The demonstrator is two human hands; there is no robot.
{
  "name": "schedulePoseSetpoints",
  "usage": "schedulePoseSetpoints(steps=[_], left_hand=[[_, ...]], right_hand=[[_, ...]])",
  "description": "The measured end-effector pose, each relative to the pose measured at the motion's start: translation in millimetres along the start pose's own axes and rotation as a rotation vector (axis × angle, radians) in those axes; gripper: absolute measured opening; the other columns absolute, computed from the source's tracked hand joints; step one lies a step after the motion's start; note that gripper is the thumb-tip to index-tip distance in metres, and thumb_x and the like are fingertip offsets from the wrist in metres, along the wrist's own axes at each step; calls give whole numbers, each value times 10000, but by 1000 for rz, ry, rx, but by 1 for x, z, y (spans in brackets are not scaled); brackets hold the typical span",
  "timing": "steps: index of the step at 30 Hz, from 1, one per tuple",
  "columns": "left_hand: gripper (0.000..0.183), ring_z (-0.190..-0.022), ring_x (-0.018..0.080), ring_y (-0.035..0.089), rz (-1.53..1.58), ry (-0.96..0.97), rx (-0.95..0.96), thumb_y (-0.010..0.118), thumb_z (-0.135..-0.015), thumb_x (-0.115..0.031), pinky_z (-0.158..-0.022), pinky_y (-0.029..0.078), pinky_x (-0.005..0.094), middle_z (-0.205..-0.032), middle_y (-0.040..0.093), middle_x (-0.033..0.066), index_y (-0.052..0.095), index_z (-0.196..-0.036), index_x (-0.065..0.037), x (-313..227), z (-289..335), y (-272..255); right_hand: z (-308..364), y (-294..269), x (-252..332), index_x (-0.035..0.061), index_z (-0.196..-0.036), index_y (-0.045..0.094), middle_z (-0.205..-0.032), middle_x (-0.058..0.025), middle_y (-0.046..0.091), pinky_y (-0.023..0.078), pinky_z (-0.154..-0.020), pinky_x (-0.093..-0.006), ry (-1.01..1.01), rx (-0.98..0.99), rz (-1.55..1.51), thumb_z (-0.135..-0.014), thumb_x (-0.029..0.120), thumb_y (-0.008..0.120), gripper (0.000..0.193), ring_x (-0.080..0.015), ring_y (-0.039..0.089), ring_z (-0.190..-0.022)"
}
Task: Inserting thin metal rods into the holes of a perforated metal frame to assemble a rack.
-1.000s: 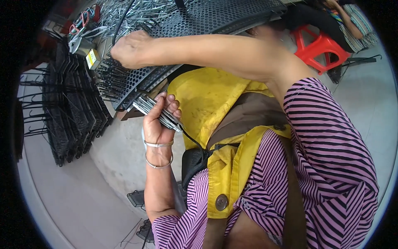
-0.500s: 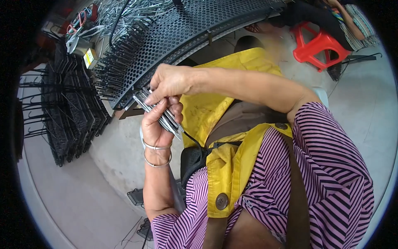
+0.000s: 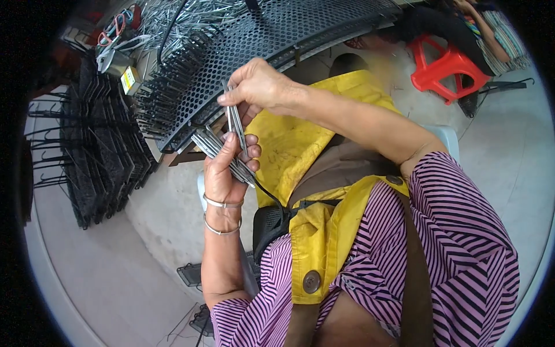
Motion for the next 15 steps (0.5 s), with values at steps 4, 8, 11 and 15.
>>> schedulePoseSetpoints(steps=[4,8,11,15], left_hand=[[174,-590,194,573,44,82,-33,539,-811,-128,-416,425,240,-778,592,159,516,-902,19,-3,-1,0],[143,-536,181,561,-51,131,-81,541,-808,-118,-378,383,223,-731,595,153,527,-847,19,-3,0,-1],[126,-518,175,555,-53,148,-96,534,-809,-104,-373,369,217,-712,596,151,534,-836,19,-2,2,2],[129,-530,165,565,-184,146,-61,519,-819,-109,-374,377,216,-733,605,149,533,-854,14,-4,6,12]], right_hand=[[-5,-5,15,-25,-713,577,-655,-114,602,498,-439,-260,-59,-39,-23,-746,86,619,122,-158,586,-512],[-5,-2,19,-21,-714,573,-657,-117,603,504,-432,-248,-39,-11,28,-737,66,622,103,-152,589,-508],[-5,-4,18,-28,-722,575,-654,-117,600,512,-438,-250,14,26,30,-730,61,628,104,-150,587,-506],[-2,0,20,-50,-753,579,-629,-105,585,515,-437,-249,27,62,87,-722,50,632,118,-148,583,-502]])
Point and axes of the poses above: each hand's wrist, its own z-axis away from the middle knuckle, its own y-axis out of the palm, x = y × z, the point moved 3 cm from there along -z, towards the middle knuckle
